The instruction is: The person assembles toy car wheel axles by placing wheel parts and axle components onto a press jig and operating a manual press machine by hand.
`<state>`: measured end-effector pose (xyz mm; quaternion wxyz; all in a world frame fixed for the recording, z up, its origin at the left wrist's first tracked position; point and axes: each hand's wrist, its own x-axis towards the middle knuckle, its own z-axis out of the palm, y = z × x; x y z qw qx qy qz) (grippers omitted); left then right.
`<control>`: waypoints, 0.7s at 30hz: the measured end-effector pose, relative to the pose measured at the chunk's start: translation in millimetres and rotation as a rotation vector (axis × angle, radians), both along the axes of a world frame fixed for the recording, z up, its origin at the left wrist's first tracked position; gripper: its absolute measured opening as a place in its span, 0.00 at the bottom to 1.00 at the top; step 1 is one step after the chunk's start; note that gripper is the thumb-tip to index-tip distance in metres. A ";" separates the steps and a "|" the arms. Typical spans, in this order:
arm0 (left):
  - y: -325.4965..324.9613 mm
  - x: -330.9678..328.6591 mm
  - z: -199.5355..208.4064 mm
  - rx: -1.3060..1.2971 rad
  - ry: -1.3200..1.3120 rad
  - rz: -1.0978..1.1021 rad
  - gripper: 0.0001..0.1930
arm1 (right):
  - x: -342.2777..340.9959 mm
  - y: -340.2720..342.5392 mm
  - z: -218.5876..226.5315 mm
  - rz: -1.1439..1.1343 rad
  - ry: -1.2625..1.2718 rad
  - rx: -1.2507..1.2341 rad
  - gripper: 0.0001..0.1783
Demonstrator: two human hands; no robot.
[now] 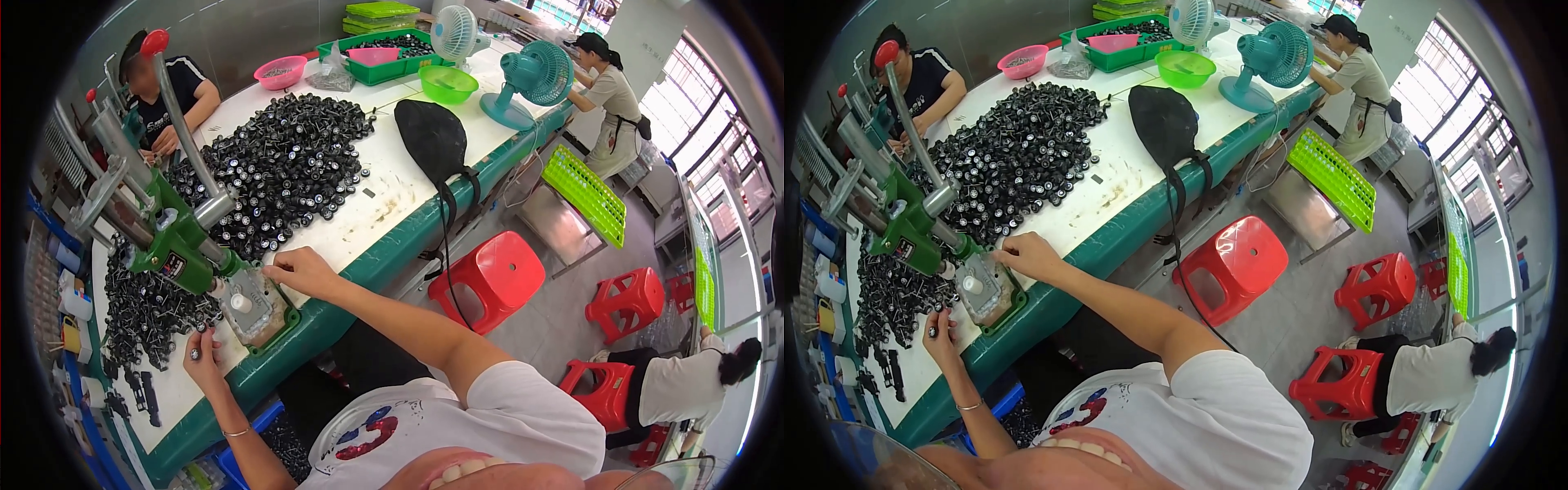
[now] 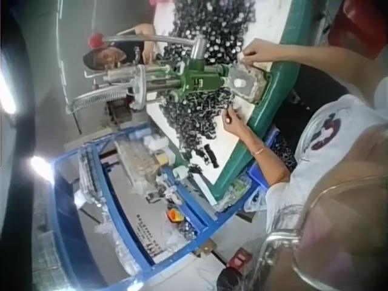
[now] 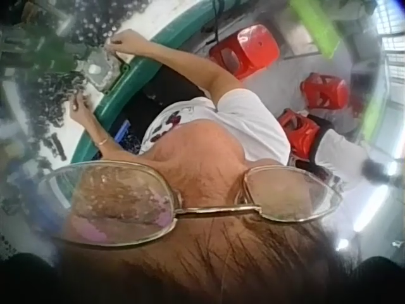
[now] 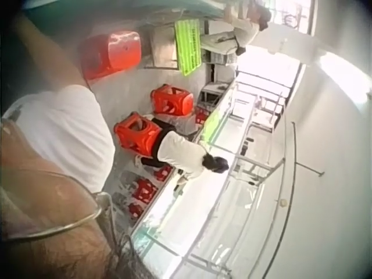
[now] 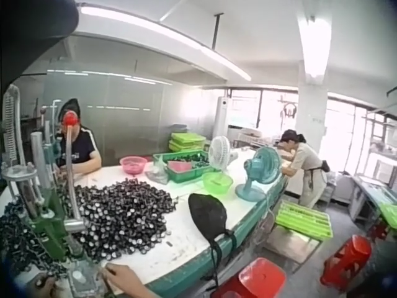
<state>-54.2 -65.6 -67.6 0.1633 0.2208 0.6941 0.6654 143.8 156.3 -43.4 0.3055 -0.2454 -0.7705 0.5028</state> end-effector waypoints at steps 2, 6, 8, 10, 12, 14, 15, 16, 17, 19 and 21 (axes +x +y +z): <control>1.2 3.3 1.6 -0.003 -0.009 -0.009 0.09 | 0.4 -0.2 -1.3 0.013 0.028 -0.004 0.23; 3.3 11.5 9.4 -0.013 -0.021 -0.006 0.09 | 2.0 -1.5 0.7 0.013 -0.025 -0.004 0.22; 1.4 13.0 10.3 0.005 -0.028 -0.007 0.09 | 0.1 -2.3 -1.7 0.013 -0.031 0.013 0.22; -0.9 14.3 11.3 0.022 -0.042 0.008 0.09 | -3.0 -3.1 -6.2 0.029 -0.025 0.033 0.23; -4.4 15.3 14.6 0.031 -0.028 -0.013 0.09 | -6.3 -4.0 -6.3 0.051 -0.049 0.065 0.23; -5.8 18.7 22.1 0.012 -0.064 -0.016 0.09 | -5.1 -4.6 -5.2 0.042 -0.070 0.125 0.24; -4.0 20.4 22.9 0.013 -0.051 -0.004 0.08 | -5.3 -4.6 -6.0 0.038 -0.068 0.093 0.23; -2.9 23.0 26.1 0.030 -0.059 0.005 0.08 | -5.4 -5.3 -5.7 0.040 -0.064 0.055 0.23; -3.1 19.4 20.1 0.041 -0.050 0.004 0.08 | -3.0 -5.9 -4.0 0.045 -0.056 0.034 0.22; 5.3 20.8 20.3 0.056 -0.049 -0.001 0.09 | 3.1 6.3 -10.0 0.027 -0.027 -0.032 0.20; -6.2 25.0 28.6 0.011 0.001 -0.001 0.10 | -0.8 13.0 -14.6 0.053 -0.027 -0.250 0.17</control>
